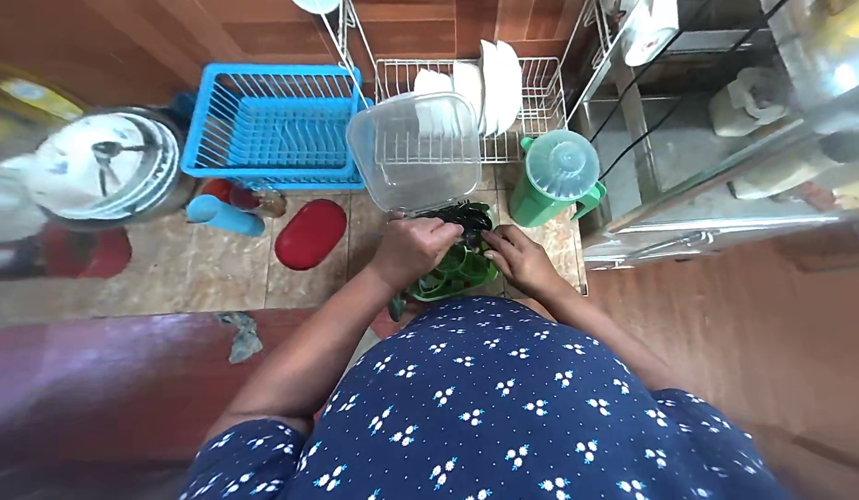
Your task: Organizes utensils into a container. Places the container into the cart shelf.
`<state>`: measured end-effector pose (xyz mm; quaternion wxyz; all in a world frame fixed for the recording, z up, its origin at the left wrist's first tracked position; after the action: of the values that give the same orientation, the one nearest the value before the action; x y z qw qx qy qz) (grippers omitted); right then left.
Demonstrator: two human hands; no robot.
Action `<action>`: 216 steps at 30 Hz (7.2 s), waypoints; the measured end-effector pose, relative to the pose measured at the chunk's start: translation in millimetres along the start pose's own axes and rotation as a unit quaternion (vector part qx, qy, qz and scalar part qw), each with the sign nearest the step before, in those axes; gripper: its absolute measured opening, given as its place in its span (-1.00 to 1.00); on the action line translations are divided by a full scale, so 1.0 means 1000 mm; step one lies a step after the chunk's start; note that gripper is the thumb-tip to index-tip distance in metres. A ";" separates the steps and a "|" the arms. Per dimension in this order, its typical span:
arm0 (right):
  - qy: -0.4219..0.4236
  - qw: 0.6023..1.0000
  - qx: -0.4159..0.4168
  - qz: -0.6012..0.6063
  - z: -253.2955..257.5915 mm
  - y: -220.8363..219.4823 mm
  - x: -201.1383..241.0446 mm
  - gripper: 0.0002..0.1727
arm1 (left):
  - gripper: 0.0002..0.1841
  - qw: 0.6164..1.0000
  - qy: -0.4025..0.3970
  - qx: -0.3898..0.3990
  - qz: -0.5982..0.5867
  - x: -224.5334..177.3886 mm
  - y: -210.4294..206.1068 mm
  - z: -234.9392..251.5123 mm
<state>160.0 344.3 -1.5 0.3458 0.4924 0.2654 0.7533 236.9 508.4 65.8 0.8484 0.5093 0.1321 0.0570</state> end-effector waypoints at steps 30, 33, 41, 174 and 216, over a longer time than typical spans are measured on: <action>-0.067 0.937 0.316 -0.133 0.039 -0.083 0.079 -0.28 | -0.85 0.972 0.095 0.211 0.041 0.038 -0.001 -0.066; -0.116 0.910 0.366 -0.156 0.043 -0.105 0.086 -0.28 | -0.83 0.986 0.118 0.121 -0.007 0.040 0.024 -0.068; -0.123 0.953 0.253 -0.108 0.047 -0.095 0.091 -0.67 | -0.66 0.915 0.262 -0.083 -0.294 0.057 0.088 -0.097; -0.027 0.995 0.069 -0.070 0.036 -0.022 -0.019 0.04 | -0.17 0.716 0.455 -0.261 -0.461 0.117 -0.038 -0.073; -0.501 0.700 -0.083 0.502 -0.065 -0.108 -0.052 -0.11 | 0.06 0.718 0.475 0.049 -0.506 0.026 -0.109 -0.172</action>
<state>141.8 367.1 -134.8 0.0376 0.8268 -0.2977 0.4758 209.7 608.7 -110.7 0.5508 0.3134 0.7583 -0.1531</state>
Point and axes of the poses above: each hand's wrist, its own z-axis towards the middle knuckle, its own y-axis out of the back of the hand, x = y × z, the point moved 7 cm from there along z, towards the middle knuckle, and after that the axes turned 6 degrees about -y, right-handed, at the moved point
